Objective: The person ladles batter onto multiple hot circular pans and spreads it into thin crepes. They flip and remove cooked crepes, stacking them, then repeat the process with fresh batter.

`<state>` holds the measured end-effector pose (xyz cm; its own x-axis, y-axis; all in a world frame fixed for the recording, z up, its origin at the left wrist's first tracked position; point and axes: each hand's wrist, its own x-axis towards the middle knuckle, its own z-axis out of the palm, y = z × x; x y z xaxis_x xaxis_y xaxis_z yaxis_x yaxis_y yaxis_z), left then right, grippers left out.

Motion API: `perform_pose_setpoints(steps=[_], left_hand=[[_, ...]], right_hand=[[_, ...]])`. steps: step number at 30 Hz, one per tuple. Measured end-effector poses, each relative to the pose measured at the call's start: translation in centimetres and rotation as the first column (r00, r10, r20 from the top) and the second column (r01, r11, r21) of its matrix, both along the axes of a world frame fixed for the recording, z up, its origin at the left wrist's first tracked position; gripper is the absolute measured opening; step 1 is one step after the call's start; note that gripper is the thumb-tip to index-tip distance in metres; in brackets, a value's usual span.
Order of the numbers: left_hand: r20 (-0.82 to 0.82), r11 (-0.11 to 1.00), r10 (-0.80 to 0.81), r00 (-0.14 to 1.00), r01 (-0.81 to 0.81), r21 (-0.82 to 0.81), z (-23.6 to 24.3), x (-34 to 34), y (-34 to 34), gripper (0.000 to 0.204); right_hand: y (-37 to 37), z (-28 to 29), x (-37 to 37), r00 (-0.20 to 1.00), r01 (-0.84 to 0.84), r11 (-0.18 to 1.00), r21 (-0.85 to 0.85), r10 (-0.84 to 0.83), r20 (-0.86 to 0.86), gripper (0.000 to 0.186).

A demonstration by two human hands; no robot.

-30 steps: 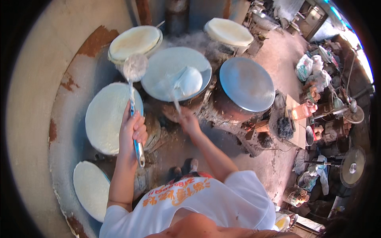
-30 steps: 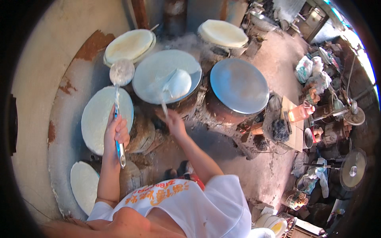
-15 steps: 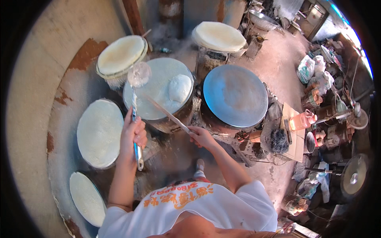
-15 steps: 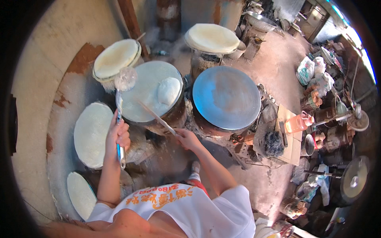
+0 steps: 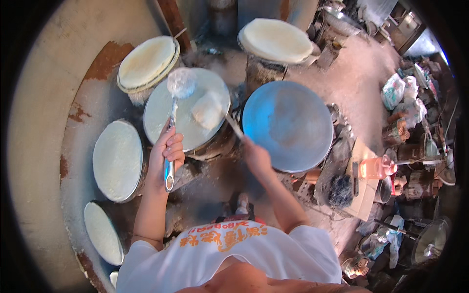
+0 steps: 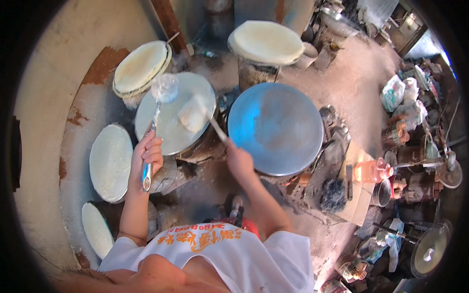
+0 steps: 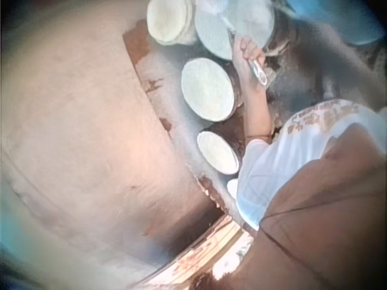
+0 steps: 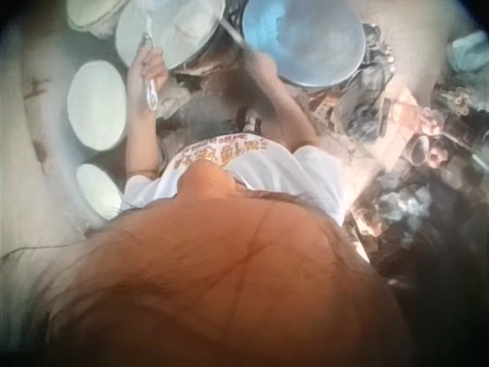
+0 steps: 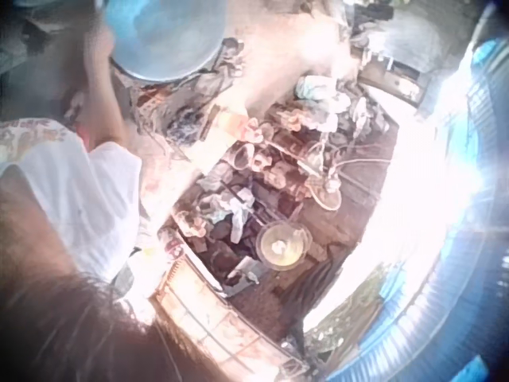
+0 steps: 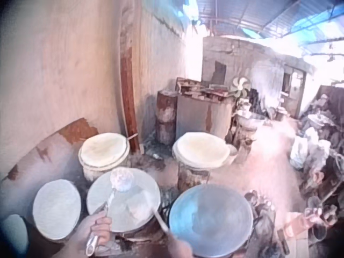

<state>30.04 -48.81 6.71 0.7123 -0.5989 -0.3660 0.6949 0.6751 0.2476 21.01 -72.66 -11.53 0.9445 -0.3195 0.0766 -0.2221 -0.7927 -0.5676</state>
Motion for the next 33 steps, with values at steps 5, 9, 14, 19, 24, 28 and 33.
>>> perform_pose_setpoints(steps=[5,9,14,19,24,28,33], left_hand=[[-0.32,0.987,-0.062,0.945,0.011,-0.161,-1.2,1.5,-0.2,0.035],[-0.336,0.992,-0.012,0.942,-0.03,-0.12,-1.3,1.9,-0.1,0.032],[-0.221,0.993,0.017,0.975,-0.043,-0.112,-2.9,1.9,0.2,0.021],[-0.106,0.96,0.249,0.963,-0.231,0.155,-6.7,-1.8,-1.2,0.022],[-0.344,0.915,0.23,0.91,-0.323,-0.241,-8.4,-6.8,-5.1,0.033],[-0.484,0.621,0.051,0.874,-0.407,-0.67,-5.2,-6.8,-3.5,0.032],[-0.156,0.619,0.264,0.952,-0.291,-0.729,0.8,-10.9,-4.0,0.036]], right_hand=[[-3.3,3.1,2.1,0.996,-0.043,0.998,0.045,0.047,-0.078,0.027],[-4.3,2.4,2.2,0.962,-0.273,0.954,0.123,0.271,0.031,0.027],[-2.3,5.2,-1.6,0.98,-0.11,0.915,0.388,0.165,-0.11,0.031],[5.4,1.7,-4.1,0.965,0.176,0.6,0.781,0.054,-0.258,0.034],[5.8,0.9,-2.2,0.978,-0.201,0.84,0.504,0.14,0.157,0.034],[3.6,5.1,0.4,0.938,-0.267,0.942,0.205,0.205,0.279,0.028],[-1.8,2.1,2.2,0.927,-0.322,0.871,0.371,0.369,-0.062,0.033]])
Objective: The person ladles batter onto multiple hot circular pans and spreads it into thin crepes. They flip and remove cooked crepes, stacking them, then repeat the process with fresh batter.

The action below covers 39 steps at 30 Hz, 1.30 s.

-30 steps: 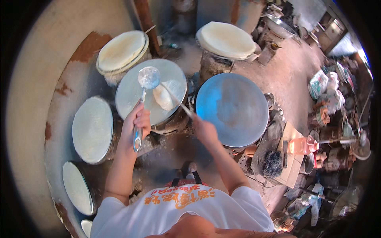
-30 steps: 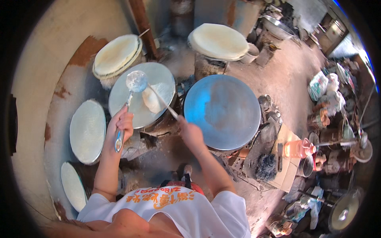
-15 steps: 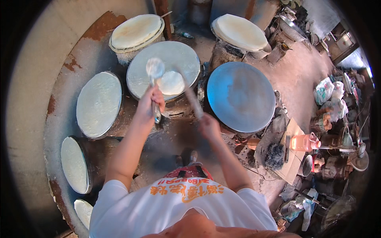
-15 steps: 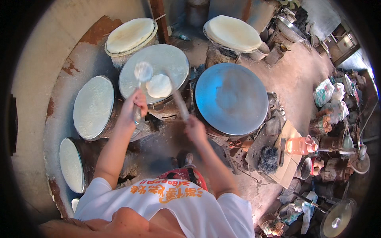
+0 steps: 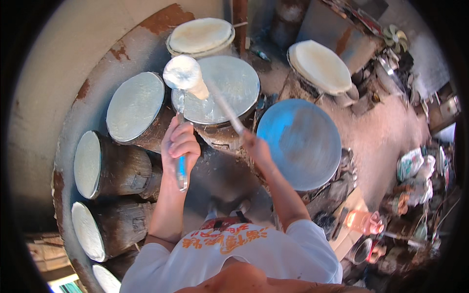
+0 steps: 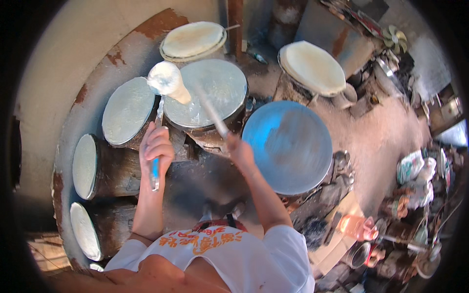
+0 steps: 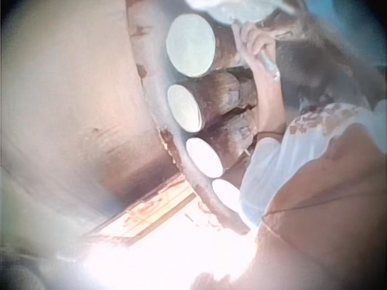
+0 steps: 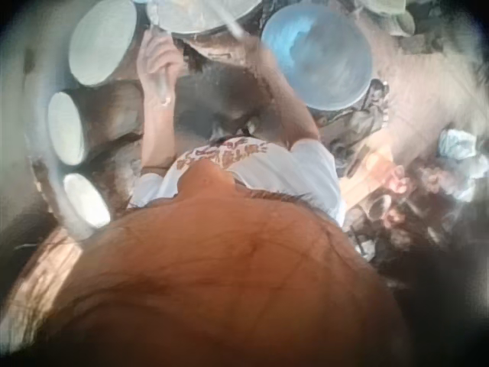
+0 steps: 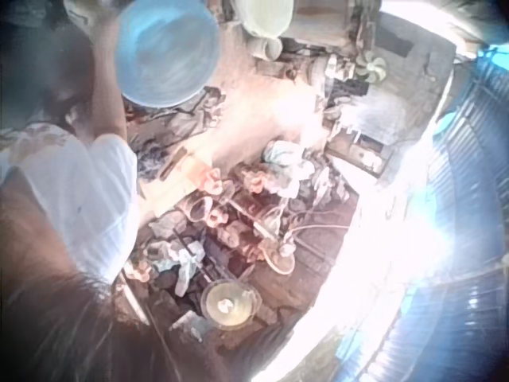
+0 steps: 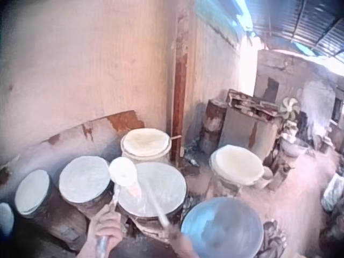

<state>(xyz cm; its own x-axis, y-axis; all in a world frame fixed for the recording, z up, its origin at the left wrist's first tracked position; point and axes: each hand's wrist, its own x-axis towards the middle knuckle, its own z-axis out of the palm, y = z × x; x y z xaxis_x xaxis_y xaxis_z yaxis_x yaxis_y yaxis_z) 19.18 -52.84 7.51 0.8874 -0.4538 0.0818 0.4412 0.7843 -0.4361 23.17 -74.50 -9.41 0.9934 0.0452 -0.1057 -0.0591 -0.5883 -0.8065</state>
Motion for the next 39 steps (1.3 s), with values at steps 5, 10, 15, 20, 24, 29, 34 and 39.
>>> perform_pose_setpoints(steps=[5,10,15,20,24,29,34,39], left_hand=[[-0.248,0.995,-0.069,0.966,0.049,-0.086,0.3,2.7,0.0,0.037],[0.071,0.97,-0.244,0.967,0.242,0.033,1.5,-3.9,-5.2,0.036],[0.034,0.823,-0.534,0.845,0.529,-0.209,1.4,-5.6,-14.9,0.037],[-0.108,0.607,-0.794,0.598,0.789,-0.094,-7.6,-2.7,-25.5,0.033],[-0.209,0.577,-0.739,0.64,0.762,0.293,-11.0,-3.9,-28.9,0.013],[-0.217,0.221,-0.721,0.658,0.515,0.828,-10.9,-4.1,-31.7,0.039],[-0.061,0.127,-0.765,0.641,0.242,0.962,-12.2,0.7,-32.9,0.057],[0.015,0.0,-0.834,0.552,-0.027,1.0,-13.1,4.6,-31.3,0.061]], right_hand=[[0.2,0.4,-2.3,0.961,-0.005,1.0,0.001,0.005,0.276,0.03],[-7.0,-1.4,-16.4,0.973,-0.219,0.974,0.059,0.213,0.086,0.04],[-16.4,2.8,-24.7,0.743,0.655,0.583,0.481,-0.613,-0.269,0.038],[-21.0,-2.0,-23.5,0.551,0.707,0.336,0.622,-0.813,-0.187,0.038],[-16.8,-5.5,-24.7,0.504,0.657,0.152,0.739,-0.817,-0.28,0.036],[-12.8,-4.5,-24.7,0.396,0.718,0.158,0.678,-0.893,-0.212,0.04],[-14.0,-3.0,-19.2,0.333,0.863,0.415,0.289,-0.896,0.294,0.049],[-11.2,-2.4,-17.2,0.436,0.894,0.441,-0.08,-0.815,0.382,0.046]])
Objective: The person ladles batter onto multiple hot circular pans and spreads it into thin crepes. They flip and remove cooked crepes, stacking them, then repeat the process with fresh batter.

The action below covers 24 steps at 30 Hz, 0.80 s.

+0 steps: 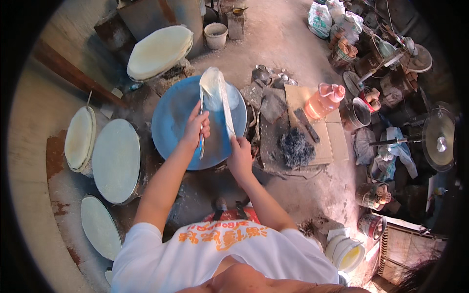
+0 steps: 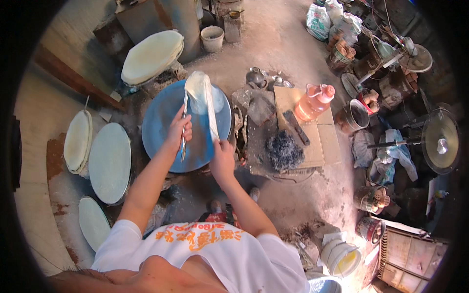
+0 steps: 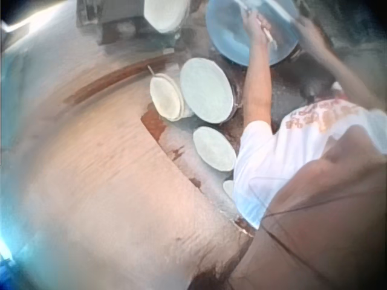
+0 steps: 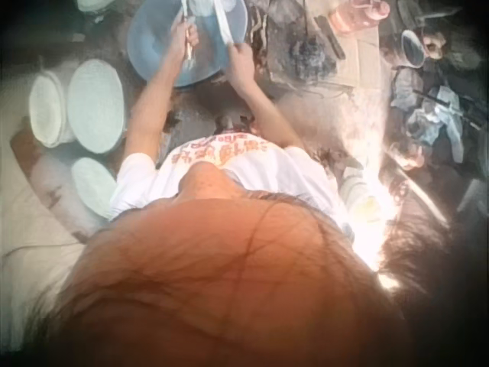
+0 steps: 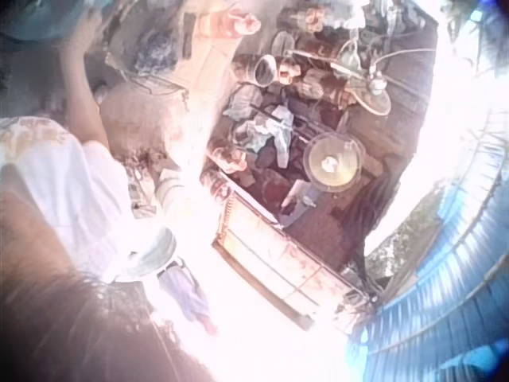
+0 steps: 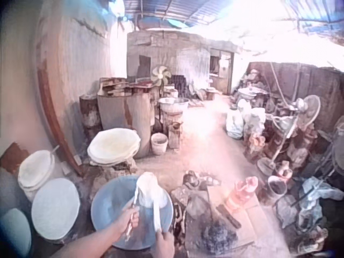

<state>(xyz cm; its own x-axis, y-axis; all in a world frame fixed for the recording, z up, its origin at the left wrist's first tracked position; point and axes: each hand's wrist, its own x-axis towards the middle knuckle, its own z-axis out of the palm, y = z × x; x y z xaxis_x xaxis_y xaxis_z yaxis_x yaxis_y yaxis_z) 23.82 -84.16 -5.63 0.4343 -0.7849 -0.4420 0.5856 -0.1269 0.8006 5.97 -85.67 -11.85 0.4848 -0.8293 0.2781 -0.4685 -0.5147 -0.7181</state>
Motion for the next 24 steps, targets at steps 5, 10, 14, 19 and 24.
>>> perform_pose_setpoints(steps=[5,10,14,19,24], left_hand=[[0.266,0.997,-0.019,0.964,-0.002,0.079,0.7,3.8,1.8,0.058],[0.531,0.976,-0.088,0.843,-0.035,0.217,0.3,4.7,3.8,0.056],[0.749,0.954,-0.05,0.66,-0.19,0.231,-1.6,7.5,6.1,0.057],[0.689,0.962,-0.003,0.725,-0.187,0.2,-0.5,5.9,9.7,0.057],[0.577,0.927,0.089,0.812,-0.28,0.25,-0.5,4.8,12.4,0.056]], right_hand=[[-2.3,1.6,-0.6,0.986,0.087,0.982,-0.166,-0.109,-0.126,0.042],[-0.5,0.0,3.1,0.984,-0.066,0.982,-0.175,0.035,-0.172,0.042],[-3.9,0.8,2.9,0.99,-0.018,0.956,-0.292,-0.023,-0.137,0.04],[-2.3,1.2,4.7,0.983,-0.149,0.976,-0.161,0.128,-0.13,0.04],[-5.2,2.4,3.6,0.972,-0.222,0.928,-0.298,0.187,-0.144,0.039]])
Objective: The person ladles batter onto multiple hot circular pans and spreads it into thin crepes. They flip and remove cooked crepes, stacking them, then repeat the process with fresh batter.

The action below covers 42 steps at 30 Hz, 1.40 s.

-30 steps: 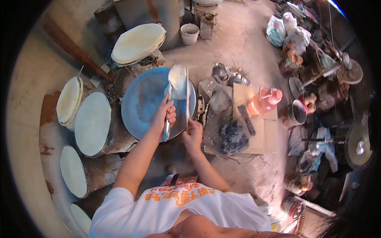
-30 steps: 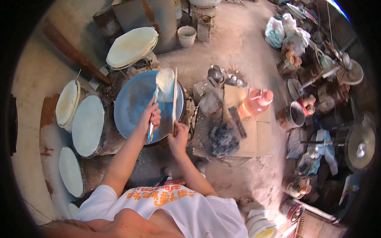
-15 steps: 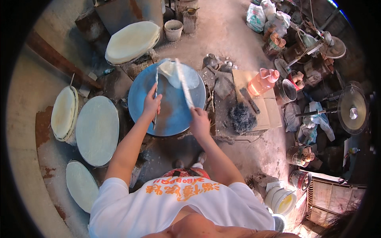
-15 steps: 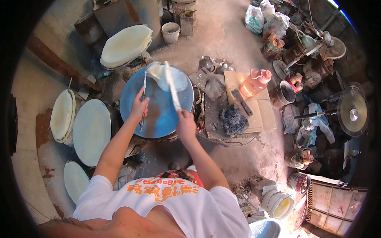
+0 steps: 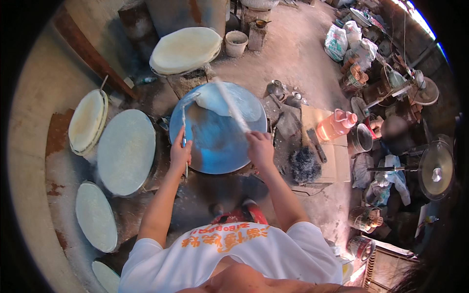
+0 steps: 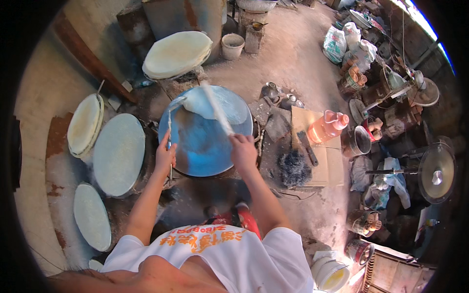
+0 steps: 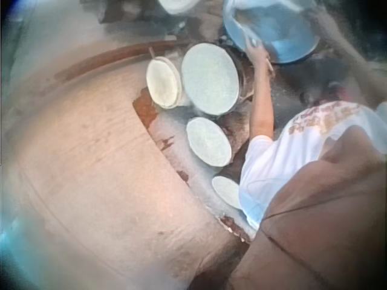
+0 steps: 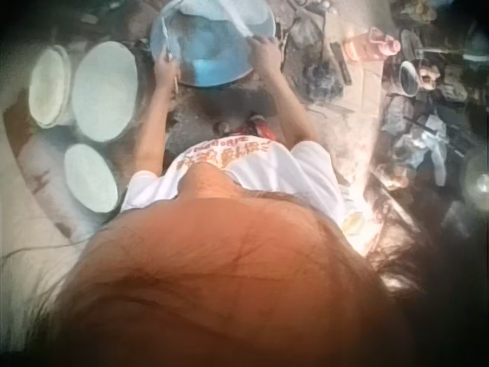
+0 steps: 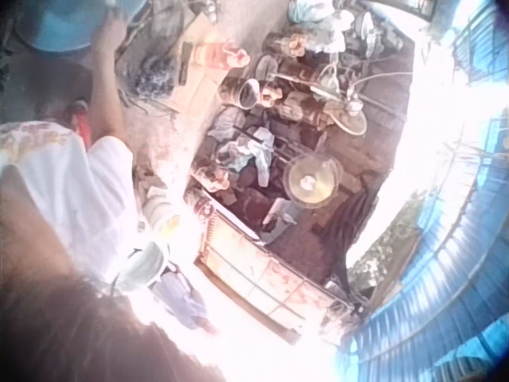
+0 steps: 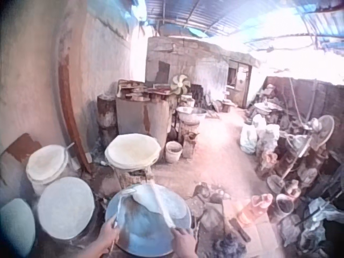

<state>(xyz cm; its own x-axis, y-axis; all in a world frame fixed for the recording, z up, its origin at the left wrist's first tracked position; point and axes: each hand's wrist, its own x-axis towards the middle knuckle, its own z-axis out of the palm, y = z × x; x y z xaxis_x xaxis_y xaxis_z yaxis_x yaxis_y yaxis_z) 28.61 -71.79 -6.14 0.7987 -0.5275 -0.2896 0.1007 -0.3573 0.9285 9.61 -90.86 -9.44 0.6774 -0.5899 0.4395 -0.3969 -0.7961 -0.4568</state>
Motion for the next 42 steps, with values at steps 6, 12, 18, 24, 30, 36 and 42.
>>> perform_pose_setpoints(steps=[6,12,18,24,30,36,42], left_hand=[[-0.057,0.982,0.172,0.984,-0.175,-0.066,0.3,-3.9,-1.3,0.056],[-0.043,0.915,0.383,0.923,-0.386,-0.12,0.3,-9.0,-0.4,0.056],[-0.009,0.858,0.511,0.86,-0.51,-0.056,2.9,-13.5,-0.9,0.057],[-0.074,0.812,0.56,0.825,-0.565,-0.15,2.6,-14.8,-2.4,0.058],[0.062,0.851,0.525,0.849,-0.526,-0.003,2.4,-15.1,-1.8,0.058],[0.088,0.85,0.492,0.866,-0.5,0.166,2.8,-19.1,2.3,0.056],[0.056,0.867,0.441,0.896,-0.441,0.233,2.1,-18.5,0.5,0.057]], right_hand=[[-5.2,-1.1,1.2,0.978,-0.195,0.979,0.051,0.198,-0.064,0.038],[-6.4,-0.1,4.3,0.85,-0.513,0.843,0.163,0.525,-0.038,0.027],[-11.8,0.0,-1.2,0.965,-0.253,0.965,0.065,0.257,-0.051,0.031],[-7.5,-0.3,-0.3,0.825,-0.561,0.819,0.119,0.565,0.001,0.039],[-13.8,-0.4,6.8,0.739,-0.668,0.74,0.078,0.672,-0.047,0.035],[-12.1,0.7,4.1,0.489,-0.808,0.466,0.362,0.872,-0.029,0.03],[-16.6,0.1,11.8,0.599,-0.796,0.597,0.102,0.801,-0.013,0.027]])
